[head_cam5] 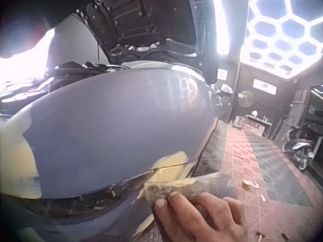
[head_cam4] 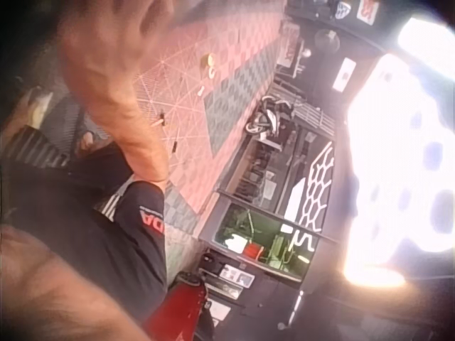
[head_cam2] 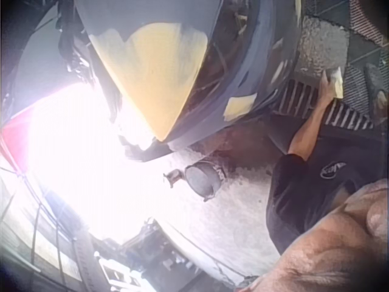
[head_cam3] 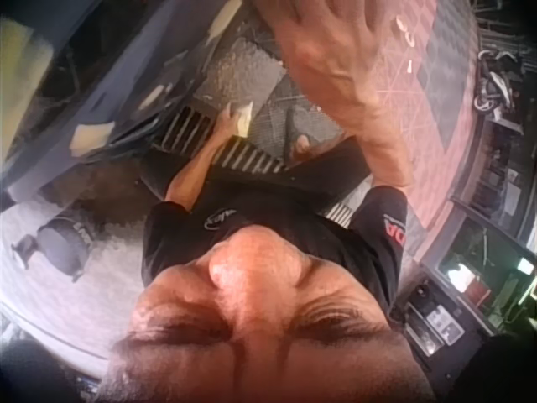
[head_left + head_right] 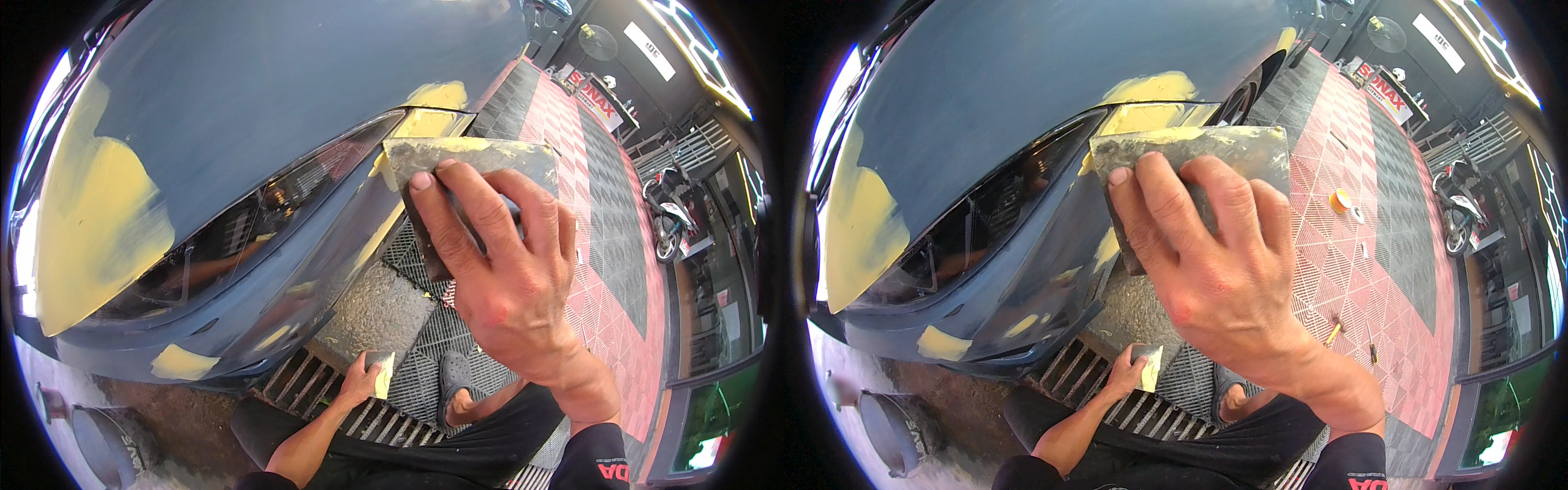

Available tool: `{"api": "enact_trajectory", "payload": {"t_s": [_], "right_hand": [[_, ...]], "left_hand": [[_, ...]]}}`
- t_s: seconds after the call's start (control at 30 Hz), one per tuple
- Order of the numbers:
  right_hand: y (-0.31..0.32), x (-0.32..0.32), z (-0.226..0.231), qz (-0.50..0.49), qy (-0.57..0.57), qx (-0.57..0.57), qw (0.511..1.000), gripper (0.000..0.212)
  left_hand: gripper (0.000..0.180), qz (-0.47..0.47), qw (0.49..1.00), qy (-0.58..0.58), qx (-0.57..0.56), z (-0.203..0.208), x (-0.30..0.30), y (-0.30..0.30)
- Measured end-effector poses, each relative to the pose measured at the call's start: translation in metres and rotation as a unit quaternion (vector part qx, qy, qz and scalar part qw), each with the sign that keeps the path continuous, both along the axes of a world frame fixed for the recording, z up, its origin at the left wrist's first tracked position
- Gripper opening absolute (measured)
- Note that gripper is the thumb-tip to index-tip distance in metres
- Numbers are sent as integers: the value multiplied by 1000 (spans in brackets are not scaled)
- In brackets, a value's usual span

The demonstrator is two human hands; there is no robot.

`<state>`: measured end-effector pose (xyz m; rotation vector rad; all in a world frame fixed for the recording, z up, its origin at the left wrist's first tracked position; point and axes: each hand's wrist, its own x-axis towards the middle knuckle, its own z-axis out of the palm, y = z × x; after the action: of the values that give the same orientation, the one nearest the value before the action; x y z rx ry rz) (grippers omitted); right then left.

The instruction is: The person sands yellow filler patches on the front bumper and fender of a dark gray car using a sanding block and sandpaper. The person moves around the front of the vehicle, sanding different areas of the filler to smooth the surface.

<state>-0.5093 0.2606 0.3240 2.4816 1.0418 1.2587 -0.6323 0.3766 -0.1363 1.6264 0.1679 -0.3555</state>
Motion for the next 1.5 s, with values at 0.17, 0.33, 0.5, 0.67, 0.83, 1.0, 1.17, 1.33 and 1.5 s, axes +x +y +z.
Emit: {"api": "enact_trajectory", "payload": {"t_s": [0.17,0.33,0.5,0.67,0.83,1.0,1.17,1.33,1.5], "right_hand": [[2,-5,-8,10,6,-10,1000,56],[2,-12,-13,34,22,-10,999,54],[-29,-29,-8,131,88,18,987,50],[-67,-63,-42,255,272,21,927,53],[-68,-78,-77,321,384,36,865,58],[-109,-71,-66,228,313,-49,921,56],[-94,-46,-33,73,146,-53,985,57],[-38,-23,15,5,29,-4,1000,52],[-19,-15,33,-23,-7,-19,1000,49]], "left_hand": [[45,8,1000,-14,1,-3,-1,-1],[44,11,1000,10,-3,-3,0,-1],[37,64,995,13,-76,31,-3,8],[38,203,810,118,-538,183,5,-15],[43,92,652,173,-732,270,19,6],[46,274,765,78,-578,315,-3,22],[35,273,759,24,-590,288,-37,59],[49,292,802,23,-521,275,-55,55],[49,300,797,36,-523,262,-68,54]]}}
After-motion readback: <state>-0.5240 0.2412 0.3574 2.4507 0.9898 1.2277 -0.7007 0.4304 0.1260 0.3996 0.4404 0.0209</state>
